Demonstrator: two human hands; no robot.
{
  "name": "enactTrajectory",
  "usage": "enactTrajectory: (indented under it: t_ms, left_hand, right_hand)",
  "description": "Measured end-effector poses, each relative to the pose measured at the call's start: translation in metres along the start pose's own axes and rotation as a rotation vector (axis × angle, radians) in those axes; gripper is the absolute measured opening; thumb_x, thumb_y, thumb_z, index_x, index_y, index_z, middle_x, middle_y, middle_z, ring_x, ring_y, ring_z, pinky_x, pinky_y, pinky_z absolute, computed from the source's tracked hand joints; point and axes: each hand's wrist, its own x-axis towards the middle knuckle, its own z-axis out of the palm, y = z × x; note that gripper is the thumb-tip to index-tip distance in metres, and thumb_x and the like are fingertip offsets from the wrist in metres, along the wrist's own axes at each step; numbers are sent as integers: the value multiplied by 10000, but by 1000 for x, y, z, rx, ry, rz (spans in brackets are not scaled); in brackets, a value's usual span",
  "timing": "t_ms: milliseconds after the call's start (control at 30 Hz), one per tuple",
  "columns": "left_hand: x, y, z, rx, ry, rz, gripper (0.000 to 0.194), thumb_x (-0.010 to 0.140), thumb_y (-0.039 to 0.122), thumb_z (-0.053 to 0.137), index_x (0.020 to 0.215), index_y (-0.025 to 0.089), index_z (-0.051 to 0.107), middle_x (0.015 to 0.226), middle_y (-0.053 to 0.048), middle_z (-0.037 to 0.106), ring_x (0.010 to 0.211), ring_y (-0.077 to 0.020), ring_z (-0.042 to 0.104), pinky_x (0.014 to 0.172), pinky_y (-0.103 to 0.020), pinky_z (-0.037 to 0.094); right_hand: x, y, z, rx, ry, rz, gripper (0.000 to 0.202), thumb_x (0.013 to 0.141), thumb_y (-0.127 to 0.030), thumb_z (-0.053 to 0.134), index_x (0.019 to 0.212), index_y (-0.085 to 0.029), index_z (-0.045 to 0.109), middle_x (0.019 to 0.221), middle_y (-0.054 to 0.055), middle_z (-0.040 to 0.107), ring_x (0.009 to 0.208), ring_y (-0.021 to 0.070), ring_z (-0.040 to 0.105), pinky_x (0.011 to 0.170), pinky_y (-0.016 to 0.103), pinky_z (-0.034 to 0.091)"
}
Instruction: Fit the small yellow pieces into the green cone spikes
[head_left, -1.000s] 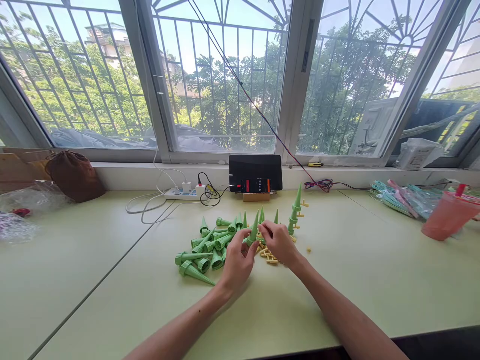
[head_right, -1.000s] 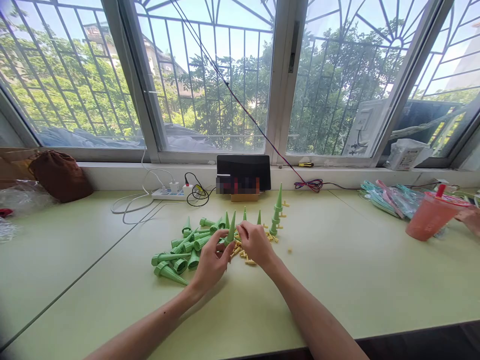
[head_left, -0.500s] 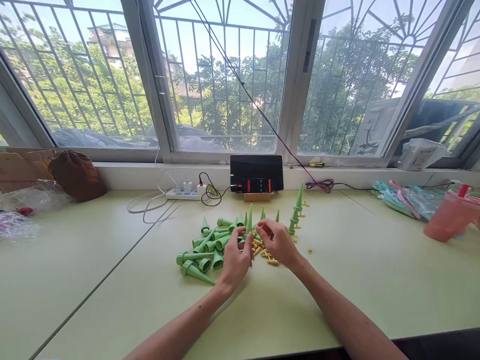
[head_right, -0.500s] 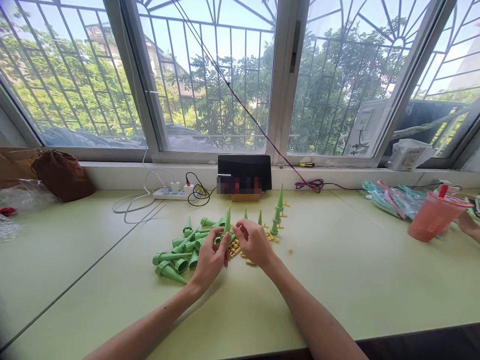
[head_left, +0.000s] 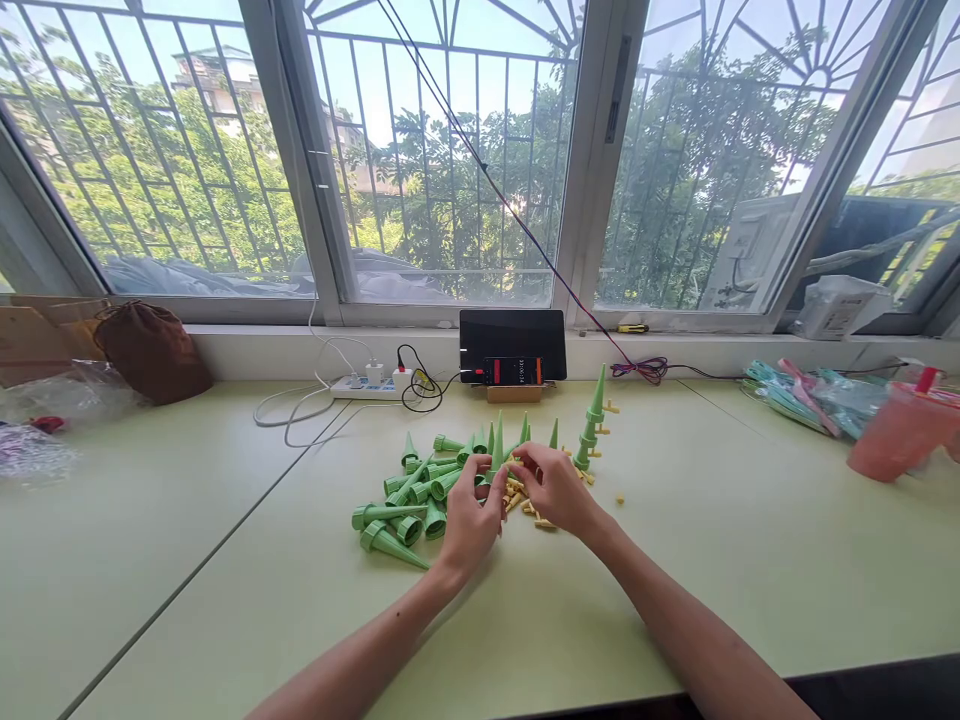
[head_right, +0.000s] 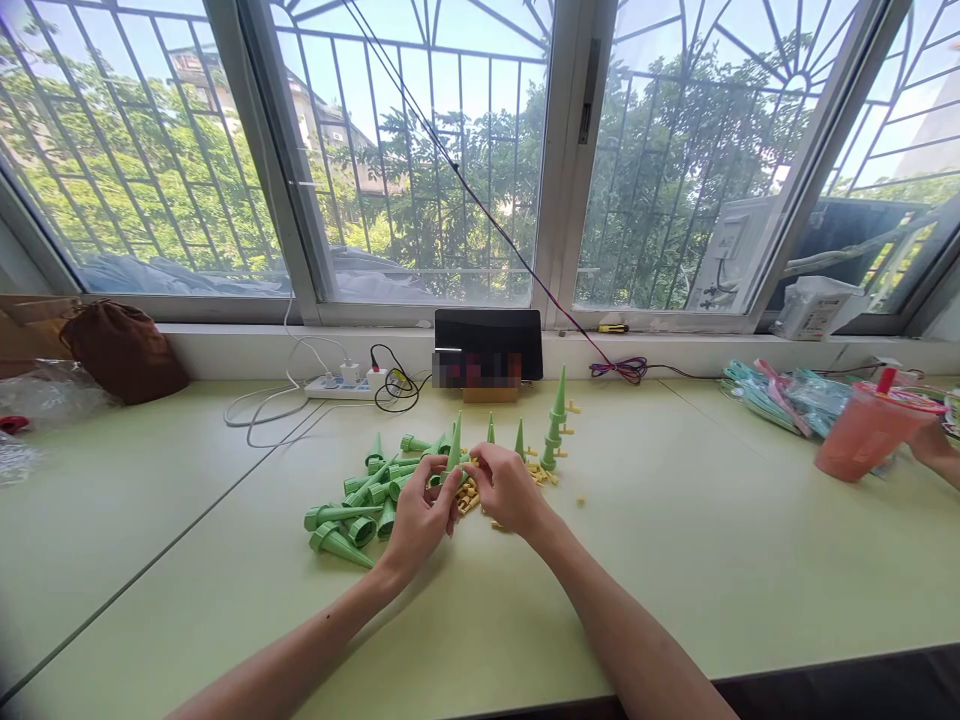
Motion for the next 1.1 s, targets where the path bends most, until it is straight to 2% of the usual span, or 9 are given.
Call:
enactTrajectory:
  t_ms: [167,367,567,933,1100]
  left_hand:
    - [-1,1,-1,6,3,13,351,827,497,573,992,199,487,906,-8,559,390,-38,478,315,-172,336]
    - [0,3,-1,5,-4,11,374,818,509,576,1011,197,501,951,-27,572,408,-37,489,319,-169,346]
    - [-1,-1,-1,3,-5,11,371,823,490,578,1046,204,503,961,-25,567,399,-32,480,319,-171,343]
    - [-1,2,0,3,-18,12,364,834,473,572,1070,207,495,985,-33,559,400,-36,489,314,-182,363]
    - [-1,1,-1,-3,-16,8,372,830,474,576,1079,209,496,984,-30,573,390,-33,479,315,-185,365]
  right_hand:
    - [0,1,0,-26,-18,-9,150,918,-240,472,840,-168,578,679,15,576,571,126,461,562,235,360]
    - [0,-1,-1,-19,-75,-23,229,946,-218,405,760,-173,532,703,28,581,619,136,494,584,235,354]
    - [0,-2,-1,-54,-87,-31,271,954,-225,379,698,-187,460,651,9,538,573,128,450,560,232,317]
    - [0,2,1,-64,-100,7,316,977,-281,341,677,-196,390,595,-24,453,526,112,365,536,233,268]
    - [0,3,2,-58,-108,19,326,987,-296,322,690,-193,405,606,-15,486,524,108,387,532,232,268]
